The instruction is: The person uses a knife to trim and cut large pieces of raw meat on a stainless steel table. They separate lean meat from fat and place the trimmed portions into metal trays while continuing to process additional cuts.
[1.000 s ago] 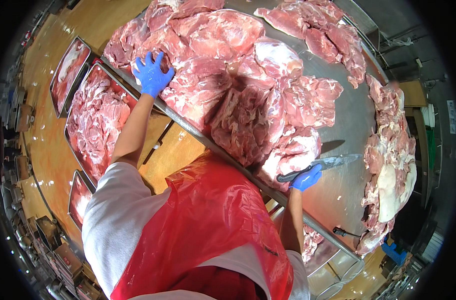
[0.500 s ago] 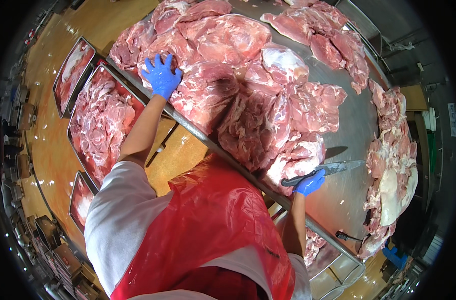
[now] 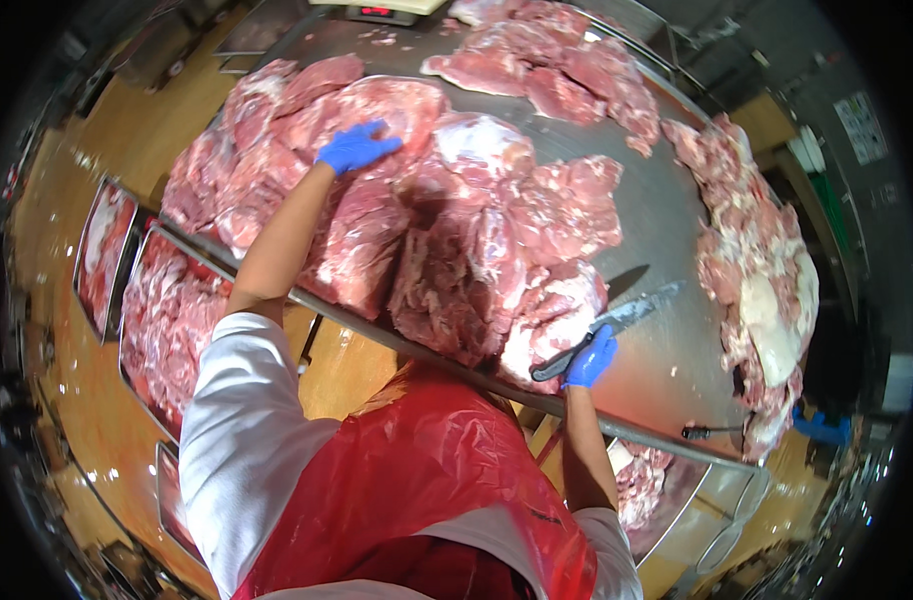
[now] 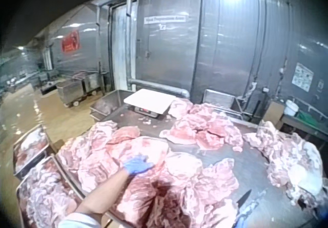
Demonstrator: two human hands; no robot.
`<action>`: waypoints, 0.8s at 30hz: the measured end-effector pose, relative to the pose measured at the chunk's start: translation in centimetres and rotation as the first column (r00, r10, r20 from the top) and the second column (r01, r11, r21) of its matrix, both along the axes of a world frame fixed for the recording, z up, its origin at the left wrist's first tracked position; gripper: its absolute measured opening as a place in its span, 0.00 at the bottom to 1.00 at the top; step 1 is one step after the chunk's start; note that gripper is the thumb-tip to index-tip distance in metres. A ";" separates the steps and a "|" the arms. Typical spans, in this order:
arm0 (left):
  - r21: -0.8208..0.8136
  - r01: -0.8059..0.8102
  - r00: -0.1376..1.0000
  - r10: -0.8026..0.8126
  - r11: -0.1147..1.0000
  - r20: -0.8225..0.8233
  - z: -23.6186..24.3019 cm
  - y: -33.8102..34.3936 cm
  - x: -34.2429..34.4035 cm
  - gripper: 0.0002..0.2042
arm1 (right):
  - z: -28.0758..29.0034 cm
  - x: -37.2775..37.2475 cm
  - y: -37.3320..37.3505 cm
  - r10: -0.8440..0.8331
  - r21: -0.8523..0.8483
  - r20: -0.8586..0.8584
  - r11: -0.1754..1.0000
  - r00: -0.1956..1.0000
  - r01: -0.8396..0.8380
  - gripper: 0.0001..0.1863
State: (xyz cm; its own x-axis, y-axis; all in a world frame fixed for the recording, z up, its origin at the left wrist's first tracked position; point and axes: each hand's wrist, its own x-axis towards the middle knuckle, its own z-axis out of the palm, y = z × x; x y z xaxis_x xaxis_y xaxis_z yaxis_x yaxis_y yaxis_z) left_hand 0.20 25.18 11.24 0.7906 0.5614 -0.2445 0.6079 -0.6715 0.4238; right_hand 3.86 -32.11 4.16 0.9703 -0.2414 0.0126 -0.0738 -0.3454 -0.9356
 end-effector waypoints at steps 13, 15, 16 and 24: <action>0.329 -0.003 0.897 0.148 0.944 -0.417 0.4 -7.6 7.5 0.37 | 1.2 -2.3 -3.8 0.135 0.578 -0.150 0.816 0.979 -0.024 0.14; 0.428 -0.034 0.937 0.178 0.903 -0.300 0.0 -8.5 5.6 0.37 | 1.1 -2.3 -4.8 0.225 0.621 -0.131 0.778 0.965 -0.097 0.13; 0.421 -0.103 0.956 0.207 0.901 -0.209 0.0 -9.3 5.0 0.34 | 1.1 -2.3 -5.6 0.264 0.633 -0.130 0.764 0.956 -0.125 0.12; 0.321 -0.244 0.970 0.232 0.915 0.073 -3.0 -19.2 1.9 0.22 | -0.2 -0.8 -13.6 0.422 0.735 -0.091 0.640 0.902 -0.225 0.16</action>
